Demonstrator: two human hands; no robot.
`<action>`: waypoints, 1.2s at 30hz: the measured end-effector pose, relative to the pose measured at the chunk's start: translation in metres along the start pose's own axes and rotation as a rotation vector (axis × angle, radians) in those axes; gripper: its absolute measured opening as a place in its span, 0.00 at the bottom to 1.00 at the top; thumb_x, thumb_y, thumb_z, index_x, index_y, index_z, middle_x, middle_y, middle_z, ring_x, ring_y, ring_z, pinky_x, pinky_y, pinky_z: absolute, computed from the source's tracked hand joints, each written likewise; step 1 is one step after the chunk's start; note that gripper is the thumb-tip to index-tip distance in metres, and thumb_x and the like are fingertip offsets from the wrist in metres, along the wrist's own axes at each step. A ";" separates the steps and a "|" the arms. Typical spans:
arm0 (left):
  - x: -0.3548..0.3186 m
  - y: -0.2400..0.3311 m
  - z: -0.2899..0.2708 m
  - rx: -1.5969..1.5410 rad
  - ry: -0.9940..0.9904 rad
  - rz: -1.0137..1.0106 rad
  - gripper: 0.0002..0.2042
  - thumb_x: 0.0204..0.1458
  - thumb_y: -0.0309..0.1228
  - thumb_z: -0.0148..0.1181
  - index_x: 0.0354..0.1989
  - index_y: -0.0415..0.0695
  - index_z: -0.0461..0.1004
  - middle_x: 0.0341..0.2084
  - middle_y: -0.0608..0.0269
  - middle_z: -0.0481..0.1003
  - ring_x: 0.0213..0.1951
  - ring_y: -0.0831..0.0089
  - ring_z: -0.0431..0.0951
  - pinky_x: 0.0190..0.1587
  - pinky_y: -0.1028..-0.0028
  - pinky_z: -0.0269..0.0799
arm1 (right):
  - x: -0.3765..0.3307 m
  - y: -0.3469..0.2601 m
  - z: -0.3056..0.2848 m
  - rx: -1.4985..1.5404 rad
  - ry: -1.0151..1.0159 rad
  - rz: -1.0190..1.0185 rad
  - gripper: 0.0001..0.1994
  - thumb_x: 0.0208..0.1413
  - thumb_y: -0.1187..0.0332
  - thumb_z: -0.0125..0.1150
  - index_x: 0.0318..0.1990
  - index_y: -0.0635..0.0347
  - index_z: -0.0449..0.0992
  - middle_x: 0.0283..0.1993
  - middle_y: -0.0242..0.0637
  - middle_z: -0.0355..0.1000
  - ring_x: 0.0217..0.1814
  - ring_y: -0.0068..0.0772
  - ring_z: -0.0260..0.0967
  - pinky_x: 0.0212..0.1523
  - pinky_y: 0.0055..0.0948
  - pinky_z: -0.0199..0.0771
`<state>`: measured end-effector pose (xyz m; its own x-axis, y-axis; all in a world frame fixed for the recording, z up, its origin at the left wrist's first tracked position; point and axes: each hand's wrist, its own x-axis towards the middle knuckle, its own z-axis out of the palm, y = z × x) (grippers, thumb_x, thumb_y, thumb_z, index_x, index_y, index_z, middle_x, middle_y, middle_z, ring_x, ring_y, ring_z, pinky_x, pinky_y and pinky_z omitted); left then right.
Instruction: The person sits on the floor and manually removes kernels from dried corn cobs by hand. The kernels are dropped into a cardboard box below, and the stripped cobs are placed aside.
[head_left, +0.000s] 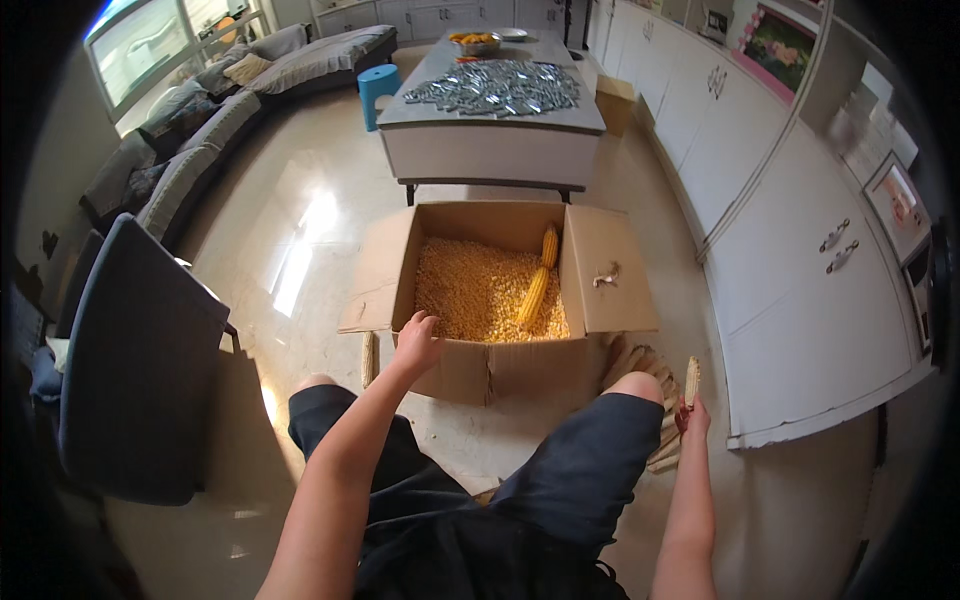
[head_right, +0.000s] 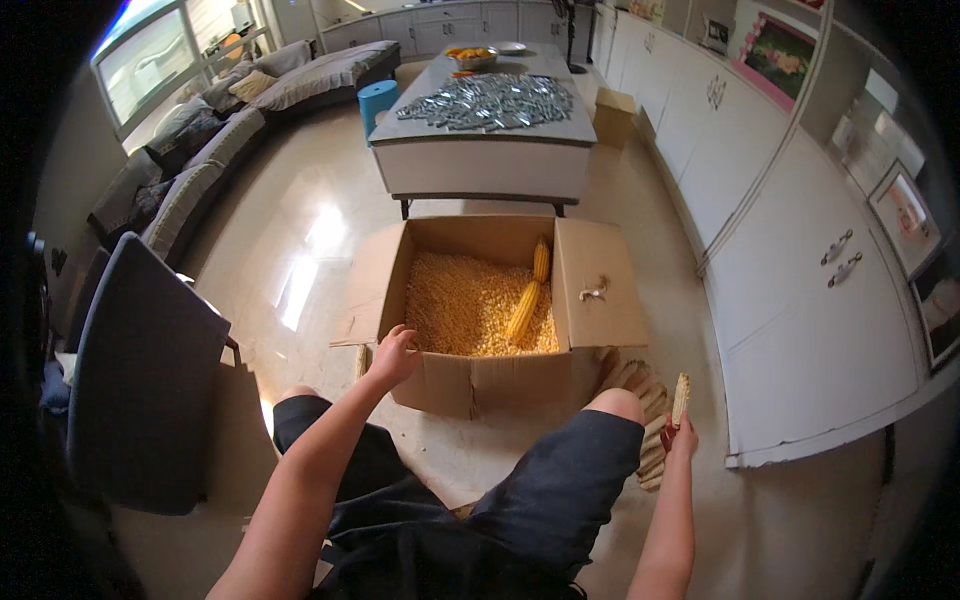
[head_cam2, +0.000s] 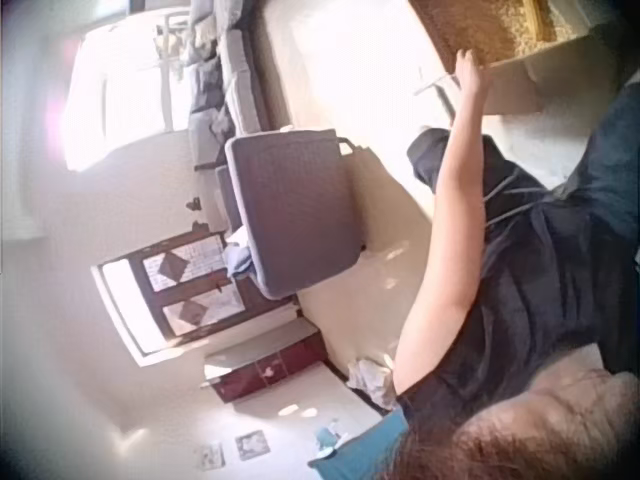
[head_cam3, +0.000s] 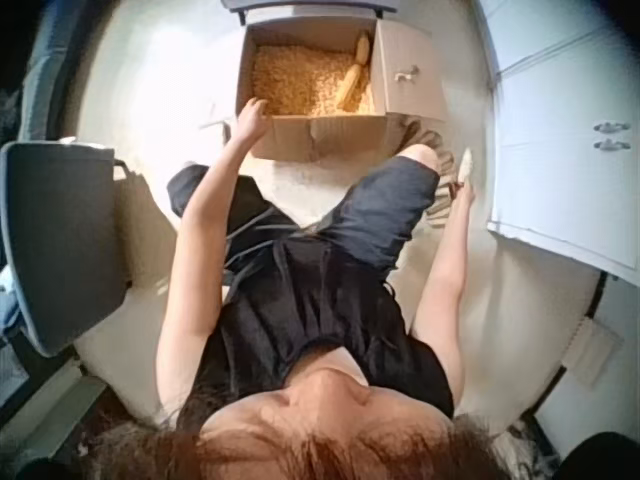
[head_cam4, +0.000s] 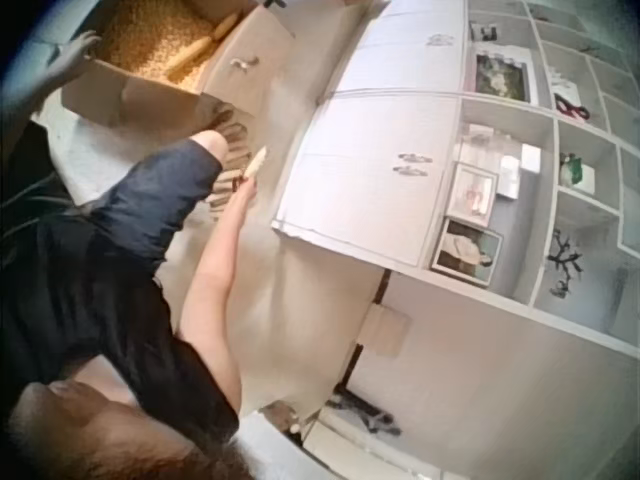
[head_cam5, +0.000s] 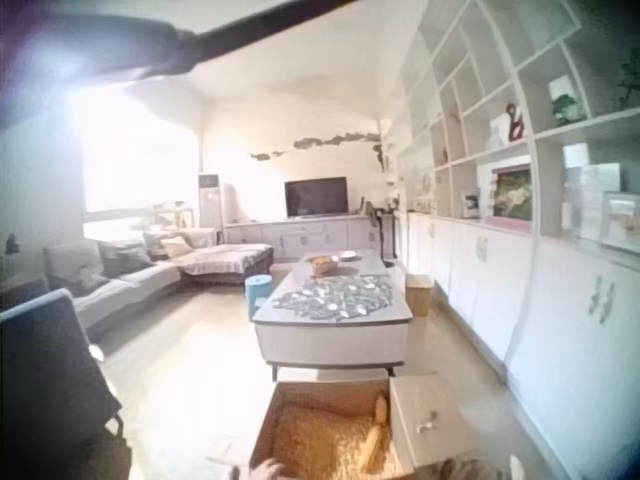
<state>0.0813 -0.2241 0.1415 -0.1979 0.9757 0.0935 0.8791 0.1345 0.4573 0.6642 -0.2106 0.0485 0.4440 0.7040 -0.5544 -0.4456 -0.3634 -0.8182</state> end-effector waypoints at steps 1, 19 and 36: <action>0.005 0.003 0.008 -0.016 -0.033 0.039 0.21 0.38 0.31 0.59 0.44 0.39 0.68 0.51 0.42 0.61 0.51 0.50 0.64 0.52 0.61 0.61 | 0.009 0.013 -0.015 0.000 0.080 0.006 0.12 0.54 0.56 0.50 0.35 0.54 0.69 0.27 0.29 0.72 0.20 0.18 0.64 0.17 0.20 0.65; 0.033 -0.003 0.098 -0.295 -0.194 0.092 0.15 0.40 0.24 0.57 0.39 0.37 0.70 0.47 0.48 0.65 0.50 0.51 0.64 0.52 0.64 0.61 | 0.104 0.136 -0.077 0.191 0.295 0.053 0.21 0.50 0.77 0.48 0.54 0.55 0.59 0.19 0.32 0.60 0.18 0.27 0.58 0.20 0.30 0.63; -0.021 -0.123 0.069 -0.193 -0.453 -0.088 0.31 0.35 0.19 0.41 0.57 0.44 0.57 0.55 0.53 0.59 0.57 0.58 0.57 0.58 0.67 0.55 | -0.066 0.043 0.325 -1.236 -1.433 0.304 0.17 0.55 0.63 0.49 0.50 0.58 0.68 0.47 0.33 0.68 0.50 0.23 0.64 0.44 0.22 0.66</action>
<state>0.0074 -0.2493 0.0226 -0.0220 0.9450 -0.3263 0.7630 0.2267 0.6053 0.3628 -0.0740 0.0994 -0.6979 0.2100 -0.6847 0.6331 -0.2661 -0.7269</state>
